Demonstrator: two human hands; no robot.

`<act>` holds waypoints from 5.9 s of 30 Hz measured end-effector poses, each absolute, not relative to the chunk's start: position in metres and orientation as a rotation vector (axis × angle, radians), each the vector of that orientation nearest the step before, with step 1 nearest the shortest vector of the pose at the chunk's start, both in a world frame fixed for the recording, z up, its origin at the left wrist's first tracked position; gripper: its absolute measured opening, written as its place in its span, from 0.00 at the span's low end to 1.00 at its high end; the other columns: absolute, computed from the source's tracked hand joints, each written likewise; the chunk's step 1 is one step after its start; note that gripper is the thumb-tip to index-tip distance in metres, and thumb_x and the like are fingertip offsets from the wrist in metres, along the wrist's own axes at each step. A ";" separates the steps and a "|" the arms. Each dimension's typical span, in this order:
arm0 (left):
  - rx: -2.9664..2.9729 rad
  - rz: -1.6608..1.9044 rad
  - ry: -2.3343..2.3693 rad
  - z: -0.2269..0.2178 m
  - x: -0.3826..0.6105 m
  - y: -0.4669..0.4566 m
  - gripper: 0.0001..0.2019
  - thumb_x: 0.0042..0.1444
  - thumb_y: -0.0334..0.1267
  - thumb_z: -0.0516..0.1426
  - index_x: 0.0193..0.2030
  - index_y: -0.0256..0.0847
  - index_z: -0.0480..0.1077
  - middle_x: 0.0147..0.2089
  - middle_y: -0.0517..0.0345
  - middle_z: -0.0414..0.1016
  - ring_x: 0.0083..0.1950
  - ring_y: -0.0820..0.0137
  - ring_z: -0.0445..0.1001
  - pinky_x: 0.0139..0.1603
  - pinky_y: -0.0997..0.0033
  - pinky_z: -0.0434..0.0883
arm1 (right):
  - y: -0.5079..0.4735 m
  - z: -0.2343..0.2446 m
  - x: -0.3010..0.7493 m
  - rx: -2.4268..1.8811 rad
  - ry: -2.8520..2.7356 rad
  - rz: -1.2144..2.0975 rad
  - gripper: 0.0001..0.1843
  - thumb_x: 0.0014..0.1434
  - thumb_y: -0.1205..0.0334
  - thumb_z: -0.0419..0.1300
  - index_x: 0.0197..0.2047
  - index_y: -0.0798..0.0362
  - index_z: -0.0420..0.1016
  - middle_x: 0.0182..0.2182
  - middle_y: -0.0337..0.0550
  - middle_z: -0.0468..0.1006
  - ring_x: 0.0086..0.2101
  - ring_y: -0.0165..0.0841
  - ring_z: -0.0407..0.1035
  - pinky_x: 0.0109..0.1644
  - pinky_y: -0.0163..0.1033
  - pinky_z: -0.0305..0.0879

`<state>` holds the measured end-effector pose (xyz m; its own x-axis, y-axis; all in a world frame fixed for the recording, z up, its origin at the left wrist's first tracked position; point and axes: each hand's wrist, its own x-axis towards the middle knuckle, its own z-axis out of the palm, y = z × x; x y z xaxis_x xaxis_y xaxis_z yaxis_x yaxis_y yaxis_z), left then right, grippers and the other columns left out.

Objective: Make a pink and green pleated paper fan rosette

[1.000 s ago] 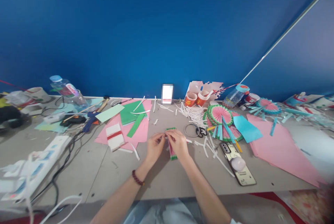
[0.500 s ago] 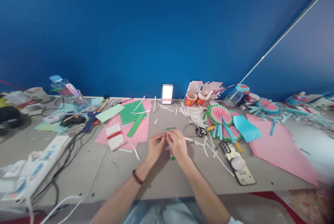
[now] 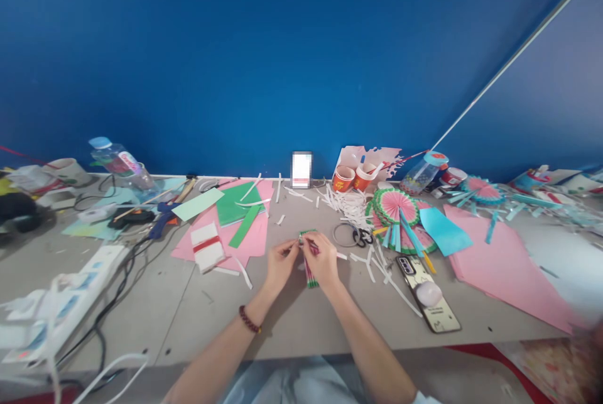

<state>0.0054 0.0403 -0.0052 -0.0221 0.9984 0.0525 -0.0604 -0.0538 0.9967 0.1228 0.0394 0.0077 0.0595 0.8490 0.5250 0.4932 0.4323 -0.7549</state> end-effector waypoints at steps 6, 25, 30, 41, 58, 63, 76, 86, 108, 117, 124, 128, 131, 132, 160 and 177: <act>1.201 1.322 1.141 -0.005 0.004 0.041 0.13 0.52 0.43 0.57 0.34 0.36 0.78 0.38 0.49 0.79 0.40 0.64 0.75 0.42 0.67 0.69 | 0.038 0.007 0.123 -1.155 -1.653 0.304 0.08 0.58 0.68 0.54 0.39 0.51 0.73 0.36 0.46 0.76 0.40 0.36 0.70 0.46 0.42 0.68; 1.300 1.298 1.187 0.000 0.006 0.039 0.10 0.52 0.39 0.56 0.34 0.37 0.78 0.37 0.50 0.79 0.39 0.65 0.75 0.41 0.68 0.68 | 0.039 0.007 0.123 -1.279 -1.559 0.419 0.07 0.56 0.68 0.54 0.32 0.52 0.73 0.30 0.43 0.76 0.34 0.35 0.70 0.39 0.38 0.66; 1.283 1.300 1.179 0.001 0.006 0.039 0.11 0.51 0.40 0.57 0.34 0.38 0.78 0.38 0.49 0.80 0.40 0.64 0.75 0.41 0.68 0.69 | 0.039 0.009 0.123 -1.288 -1.483 0.531 0.06 0.55 0.66 0.55 0.31 0.52 0.74 0.30 0.43 0.77 0.32 0.34 0.71 0.37 0.37 0.66; 1.044 1.291 1.169 -0.008 0.004 0.042 0.13 0.48 0.44 0.60 0.34 0.36 0.78 0.34 0.49 0.79 0.30 0.69 0.74 0.32 0.71 0.69 | 0.041 0.007 0.126 -1.322 -1.579 0.440 0.08 0.57 0.64 0.55 0.37 0.52 0.75 0.33 0.45 0.79 0.35 0.36 0.72 0.42 0.40 0.67; 1.160 1.325 1.271 0.002 0.004 0.043 0.16 0.50 0.48 0.58 0.29 0.35 0.76 0.28 0.52 0.77 0.30 0.69 0.72 0.32 0.72 0.67 | 0.040 0.008 0.124 -1.230 -1.592 0.511 0.09 0.58 0.66 0.53 0.34 0.52 0.75 0.30 0.43 0.77 0.31 0.33 0.70 0.35 0.35 0.66; 1.145 1.297 1.245 0.003 0.003 0.045 0.18 0.50 0.50 0.57 0.27 0.35 0.75 0.25 0.54 0.76 0.27 0.71 0.70 0.29 0.73 0.66 | 0.041 0.007 0.125 -1.240 -1.586 0.490 0.09 0.59 0.64 0.53 0.34 0.52 0.75 0.29 0.43 0.77 0.31 0.33 0.71 0.35 0.36 0.67; 1.153 1.313 1.168 -0.006 0.001 0.046 0.13 0.49 0.45 0.60 0.34 0.36 0.78 0.36 0.48 0.79 0.36 0.66 0.75 0.38 0.68 0.70 | 0.037 0.012 0.128 -1.184 -1.677 0.354 0.10 0.58 0.68 0.53 0.37 0.50 0.75 0.36 0.45 0.76 0.38 0.34 0.72 0.42 0.37 0.69; 1.173 1.322 1.197 -0.011 0.001 0.047 0.13 0.48 0.45 0.60 0.34 0.37 0.78 0.36 0.48 0.80 0.38 0.64 0.75 0.40 0.67 0.69 | 0.038 0.011 0.130 -1.201 -1.714 0.319 0.10 0.60 0.65 0.53 0.38 0.49 0.77 0.35 0.43 0.79 0.37 0.34 0.73 0.44 0.40 0.69; 1.178 1.296 1.256 -0.010 0.006 0.041 0.11 0.50 0.41 0.58 0.32 0.36 0.77 0.33 0.51 0.79 0.35 0.65 0.74 0.39 0.69 0.68 | 0.038 0.003 0.121 -1.216 -1.829 0.022 0.10 0.60 0.69 0.52 0.36 0.52 0.75 0.33 0.47 0.78 0.36 0.36 0.71 0.42 0.43 0.67; 1.145 1.290 1.197 -0.017 0.006 0.043 0.13 0.50 0.43 0.58 0.33 0.34 0.77 0.34 0.49 0.79 0.34 0.65 0.75 0.37 0.69 0.69 | 0.039 0.003 0.121 -1.247 -1.699 0.156 0.09 0.58 0.70 0.53 0.34 0.52 0.74 0.31 0.45 0.77 0.34 0.35 0.70 0.40 0.40 0.67; 1.073 1.297 1.183 -0.016 0.005 0.043 0.14 0.48 0.45 0.60 0.33 0.35 0.78 0.34 0.49 0.79 0.35 0.66 0.75 0.37 0.70 0.69 | 0.039 0.001 0.123 -1.200 -1.677 0.240 0.10 0.58 0.69 0.53 0.36 0.52 0.76 0.33 0.45 0.79 0.36 0.35 0.72 0.43 0.40 0.69; 1.115 1.303 1.208 -0.015 0.004 0.043 0.14 0.49 0.45 0.59 0.33 0.35 0.77 0.34 0.49 0.79 0.35 0.66 0.75 0.37 0.69 0.69 | 0.040 -0.001 0.124 -1.186 -1.702 0.243 0.11 0.58 0.69 0.53 0.37 0.52 0.77 0.35 0.46 0.79 0.38 0.35 0.72 0.45 0.41 0.69; 1.149 1.301 1.216 -0.014 0.004 0.042 0.13 0.49 0.44 0.59 0.33 0.35 0.77 0.34 0.49 0.79 0.35 0.66 0.75 0.37 0.69 0.69 | 0.040 -0.001 0.124 -1.182 -1.710 0.239 0.10 0.58 0.70 0.54 0.37 0.53 0.77 0.35 0.46 0.79 0.38 0.35 0.73 0.46 0.41 0.69; 1.157 1.302 1.218 -0.014 0.004 0.042 0.13 0.50 0.44 0.59 0.32 0.35 0.77 0.34 0.48 0.79 0.35 0.66 0.75 0.37 0.69 0.69 | 0.040 0.000 0.124 -1.178 -1.711 0.238 0.10 0.58 0.70 0.54 0.37 0.54 0.77 0.34 0.46 0.80 0.38 0.35 0.73 0.46 0.41 0.69; 1.243 1.311 1.277 -0.009 0.005 0.041 0.10 0.48 0.41 0.58 0.30 0.37 0.77 0.33 0.51 0.79 0.34 0.65 0.74 0.37 0.68 0.68 | 0.039 0.001 0.125 -1.227 -1.852 0.015 0.09 0.58 0.69 0.54 0.36 0.52 0.76 0.33 0.46 0.79 0.35 0.36 0.72 0.41 0.42 0.67; 1.141 1.279 1.207 -0.009 0.008 0.040 0.11 0.47 0.41 0.60 0.31 0.35 0.78 0.33 0.50 0.79 0.33 0.66 0.75 0.35 0.69 0.69 | 0.039 0.007 0.124 -1.263 -1.536 0.363 0.07 0.53 0.68 0.56 0.29 0.53 0.75 0.27 0.42 0.77 0.29 0.34 0.71 0.36 0.37 0.67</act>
<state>0.0076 0.0404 -0.0092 -0.0566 0.9984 0.0008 -0.0570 -0.0040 0.9984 0.1237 0.0388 0.0073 0.1249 0.8432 0.5230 0.5201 0.3932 -0.7582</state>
